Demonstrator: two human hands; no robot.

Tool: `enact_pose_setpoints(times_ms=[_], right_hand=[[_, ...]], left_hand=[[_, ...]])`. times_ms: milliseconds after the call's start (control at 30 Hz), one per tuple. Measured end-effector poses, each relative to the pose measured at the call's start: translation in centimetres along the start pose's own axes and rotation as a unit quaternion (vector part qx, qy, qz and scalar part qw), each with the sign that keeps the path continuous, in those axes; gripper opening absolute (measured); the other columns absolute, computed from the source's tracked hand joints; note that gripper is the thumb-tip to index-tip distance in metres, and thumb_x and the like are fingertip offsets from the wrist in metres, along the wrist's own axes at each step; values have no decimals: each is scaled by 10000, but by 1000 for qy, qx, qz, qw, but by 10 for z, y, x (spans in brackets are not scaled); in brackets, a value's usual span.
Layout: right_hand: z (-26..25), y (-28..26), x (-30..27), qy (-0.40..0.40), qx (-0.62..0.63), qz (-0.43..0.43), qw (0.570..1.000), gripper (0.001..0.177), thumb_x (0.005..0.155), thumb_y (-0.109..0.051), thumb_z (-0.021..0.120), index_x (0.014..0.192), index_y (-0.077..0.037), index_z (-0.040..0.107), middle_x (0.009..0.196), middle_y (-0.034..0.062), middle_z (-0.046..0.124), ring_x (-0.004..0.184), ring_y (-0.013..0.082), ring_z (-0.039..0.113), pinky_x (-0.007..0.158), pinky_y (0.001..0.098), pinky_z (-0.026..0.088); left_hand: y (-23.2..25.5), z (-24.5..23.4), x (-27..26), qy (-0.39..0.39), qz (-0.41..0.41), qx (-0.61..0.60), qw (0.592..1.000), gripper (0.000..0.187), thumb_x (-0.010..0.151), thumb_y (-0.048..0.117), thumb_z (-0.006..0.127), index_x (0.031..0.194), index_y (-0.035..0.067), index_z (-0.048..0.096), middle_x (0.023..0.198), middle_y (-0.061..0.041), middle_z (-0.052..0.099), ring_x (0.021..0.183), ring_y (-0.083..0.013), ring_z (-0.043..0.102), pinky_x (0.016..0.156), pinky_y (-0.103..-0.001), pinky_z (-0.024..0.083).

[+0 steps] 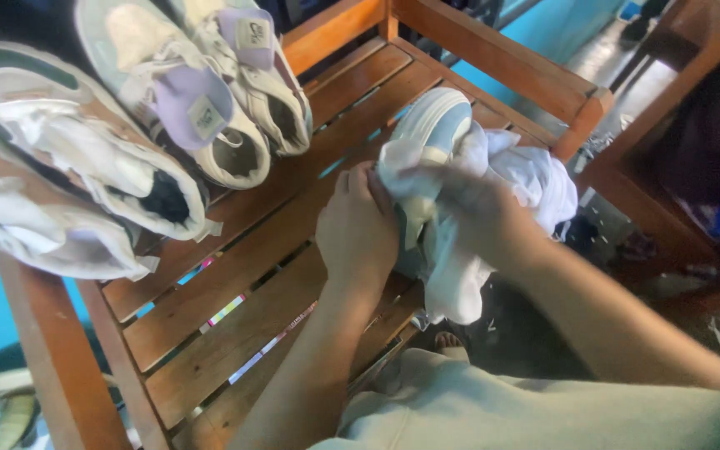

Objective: Wiping down sneakers with a cloth.

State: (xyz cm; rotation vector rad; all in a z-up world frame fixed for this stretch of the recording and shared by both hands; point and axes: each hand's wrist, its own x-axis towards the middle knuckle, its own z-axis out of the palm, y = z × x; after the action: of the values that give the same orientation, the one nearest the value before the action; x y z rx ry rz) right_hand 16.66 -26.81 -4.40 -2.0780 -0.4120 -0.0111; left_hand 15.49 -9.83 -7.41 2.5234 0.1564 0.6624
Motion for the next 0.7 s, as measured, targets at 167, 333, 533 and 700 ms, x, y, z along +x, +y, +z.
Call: enact_pose_setpoints(times_ms=[167,333,533,700], right_hand=[[-37,-23,54,134,-28,-214,967,125,1027,79,645,952,-21,641,875,66,633,866,373,691,851,394,498],[-5,36,102,-9,-109,-254,961,324,1022,-283,615,1336,-210,651,1496,207,468,1447,619,233,1128,816,101],[-11,40,87,-10,-276,-429,860,485,919,128,428,1359,34,611,1257,240,631,1361,498,500,1162,591,375],[-15,27,56,-102,-103,-389,910,597,845,126,422,1363,-82,635,1320,139,696,1390,426,507,1161,544,391]], left_hand=[[11,-7,-2,40,-2,62,997,240,1068,201,459,1145,106,666,959,-57,676,818,-272,751,679,-420,611],[2,15,-3,137,23,43,989,235,1012,255,499,1132,207,694,917,37,688,748,-232,737,699,-392,566],[7,18,-3,73,-38,40,996,227,949,234,639,1160,174,697,968,-52,715,864,-322,740,757,-429,578],[13,8,-4,48,-58,5,997,220,1011,245,523,1156,154,663,1058,-124,679,903,-411,716,736,-505,587]])
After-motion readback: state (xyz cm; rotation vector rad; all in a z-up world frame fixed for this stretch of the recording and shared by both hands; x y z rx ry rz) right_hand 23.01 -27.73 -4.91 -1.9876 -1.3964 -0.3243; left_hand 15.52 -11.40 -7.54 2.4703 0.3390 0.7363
